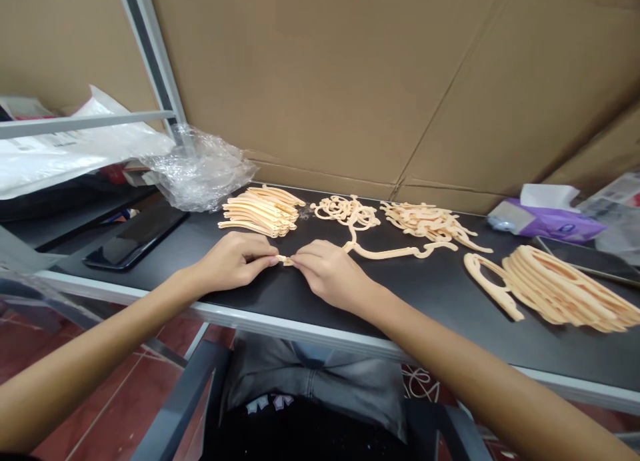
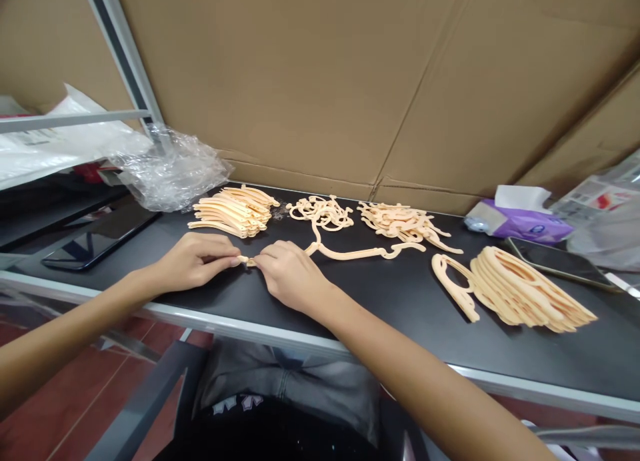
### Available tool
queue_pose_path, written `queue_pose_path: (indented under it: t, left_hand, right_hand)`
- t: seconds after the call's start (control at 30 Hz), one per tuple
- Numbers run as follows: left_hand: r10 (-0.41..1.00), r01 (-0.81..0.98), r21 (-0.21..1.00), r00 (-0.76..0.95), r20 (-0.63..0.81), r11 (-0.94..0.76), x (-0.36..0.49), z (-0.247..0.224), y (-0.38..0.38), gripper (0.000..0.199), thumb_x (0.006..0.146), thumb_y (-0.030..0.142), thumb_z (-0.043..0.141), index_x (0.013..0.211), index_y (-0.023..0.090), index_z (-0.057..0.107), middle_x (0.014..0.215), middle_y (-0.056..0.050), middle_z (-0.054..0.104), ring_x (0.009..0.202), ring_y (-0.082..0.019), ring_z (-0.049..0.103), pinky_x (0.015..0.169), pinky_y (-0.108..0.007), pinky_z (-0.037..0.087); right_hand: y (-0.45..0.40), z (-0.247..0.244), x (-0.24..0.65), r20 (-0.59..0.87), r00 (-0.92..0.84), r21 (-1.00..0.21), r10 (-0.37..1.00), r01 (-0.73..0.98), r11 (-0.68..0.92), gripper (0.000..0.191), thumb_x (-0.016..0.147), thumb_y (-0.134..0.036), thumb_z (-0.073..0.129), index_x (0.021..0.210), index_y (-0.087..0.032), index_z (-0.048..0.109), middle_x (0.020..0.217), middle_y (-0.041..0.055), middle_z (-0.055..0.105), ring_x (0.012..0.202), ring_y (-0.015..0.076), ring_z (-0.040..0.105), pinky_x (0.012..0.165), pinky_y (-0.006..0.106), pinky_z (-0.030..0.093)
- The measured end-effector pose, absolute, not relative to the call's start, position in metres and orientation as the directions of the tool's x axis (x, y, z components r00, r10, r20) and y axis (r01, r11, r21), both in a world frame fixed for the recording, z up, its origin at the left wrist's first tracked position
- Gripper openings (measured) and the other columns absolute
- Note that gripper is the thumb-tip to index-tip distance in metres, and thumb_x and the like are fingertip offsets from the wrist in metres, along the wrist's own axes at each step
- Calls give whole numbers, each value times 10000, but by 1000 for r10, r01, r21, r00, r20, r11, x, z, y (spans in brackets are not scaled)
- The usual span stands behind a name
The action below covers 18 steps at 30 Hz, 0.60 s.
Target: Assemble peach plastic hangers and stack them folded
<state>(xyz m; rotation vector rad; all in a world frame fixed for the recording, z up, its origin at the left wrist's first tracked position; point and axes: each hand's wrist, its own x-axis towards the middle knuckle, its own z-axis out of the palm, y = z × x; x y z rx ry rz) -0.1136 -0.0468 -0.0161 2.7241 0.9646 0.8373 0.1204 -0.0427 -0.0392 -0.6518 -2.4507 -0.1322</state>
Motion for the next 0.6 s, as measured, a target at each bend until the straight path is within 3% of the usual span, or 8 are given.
queue_pose_path:
  t: [0.2,0.6]
  left_hand:
    - [616,553,281,644,453,-784,-113,-15,-49,239,965,240,534,856,156,730,742,-28,667,667,-120,598,641,-226,431]
    - [617,539,303,651,442,-786,-114,-16,-49,262,972,257,526,872,157,748,745,-34,667,670,-127,602,644,-233,440]
  right_hand:
    - [-48,-33,119,483,-752,66,449,543,837,269,972,-105,451,870,-119,700,833,118,727,800,231,640,775,365,482]
    - [-49,-32,121,473,-747,71,466,559,826,235,974,-140,478,873,-135,690,860,119,723,806,228,643,732,341,488]
